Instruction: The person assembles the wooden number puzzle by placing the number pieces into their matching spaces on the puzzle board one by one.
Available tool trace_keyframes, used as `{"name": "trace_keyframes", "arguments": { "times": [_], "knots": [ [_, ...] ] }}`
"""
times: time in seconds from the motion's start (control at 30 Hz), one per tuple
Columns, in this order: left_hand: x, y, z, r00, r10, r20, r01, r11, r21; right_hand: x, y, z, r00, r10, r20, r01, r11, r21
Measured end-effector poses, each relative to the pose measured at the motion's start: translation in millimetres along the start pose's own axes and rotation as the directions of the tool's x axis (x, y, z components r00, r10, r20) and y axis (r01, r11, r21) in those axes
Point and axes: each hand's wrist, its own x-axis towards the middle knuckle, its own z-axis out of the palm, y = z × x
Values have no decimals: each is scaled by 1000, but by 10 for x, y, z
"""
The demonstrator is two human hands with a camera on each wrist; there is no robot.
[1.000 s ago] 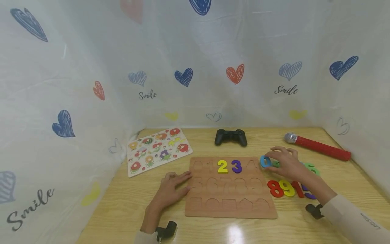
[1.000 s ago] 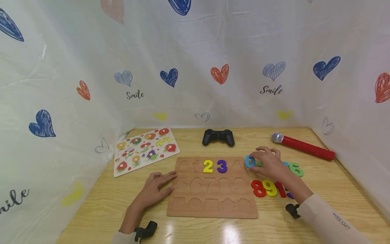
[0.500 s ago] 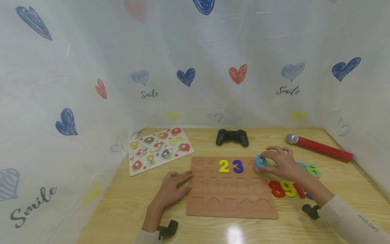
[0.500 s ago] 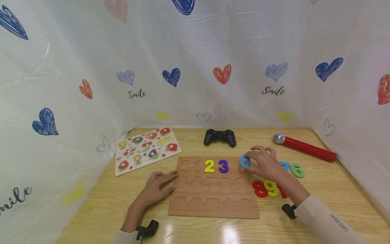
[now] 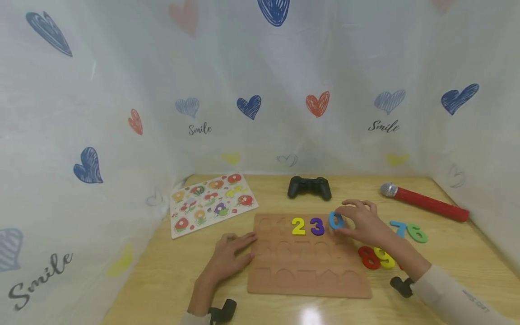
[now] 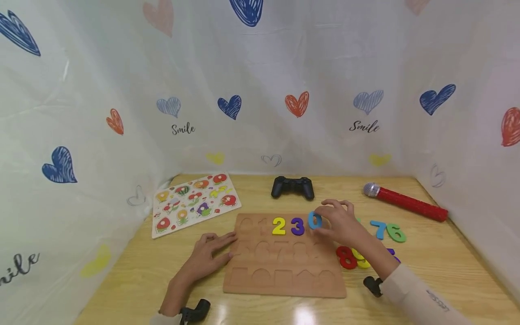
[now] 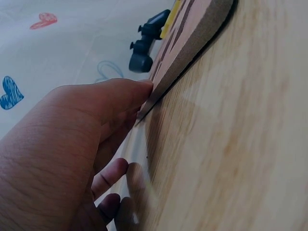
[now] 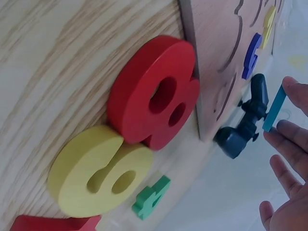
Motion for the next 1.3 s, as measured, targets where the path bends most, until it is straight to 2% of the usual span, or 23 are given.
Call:
{"name": "trace_keyframes", "arguments": {
  "times": [0.3, 0.53, 0.87, 1.3],
  "knots": [
    [46, 2, -21, 1000, 13, -8, -13, 1000, 8, 157, -116, 43, 998, -59, -37, 59, 998, -8],
    [63, -33, 28, 999, 34, -17, -33, 999, 30, 185, -172, 75, 999, -38, -19, 38, 999, 0],
    [44, -6, 14, 1000, 5, 11, -6, 1000, 19, 268, -292, 152, 998, -56, 6, 56, 998, -2],
    [23, -15, 11, 1000, 15, 3, -15, 1000, 18, 405, -480, 287, 990, -141, -30, 141, 990, 16]
  ]
}}
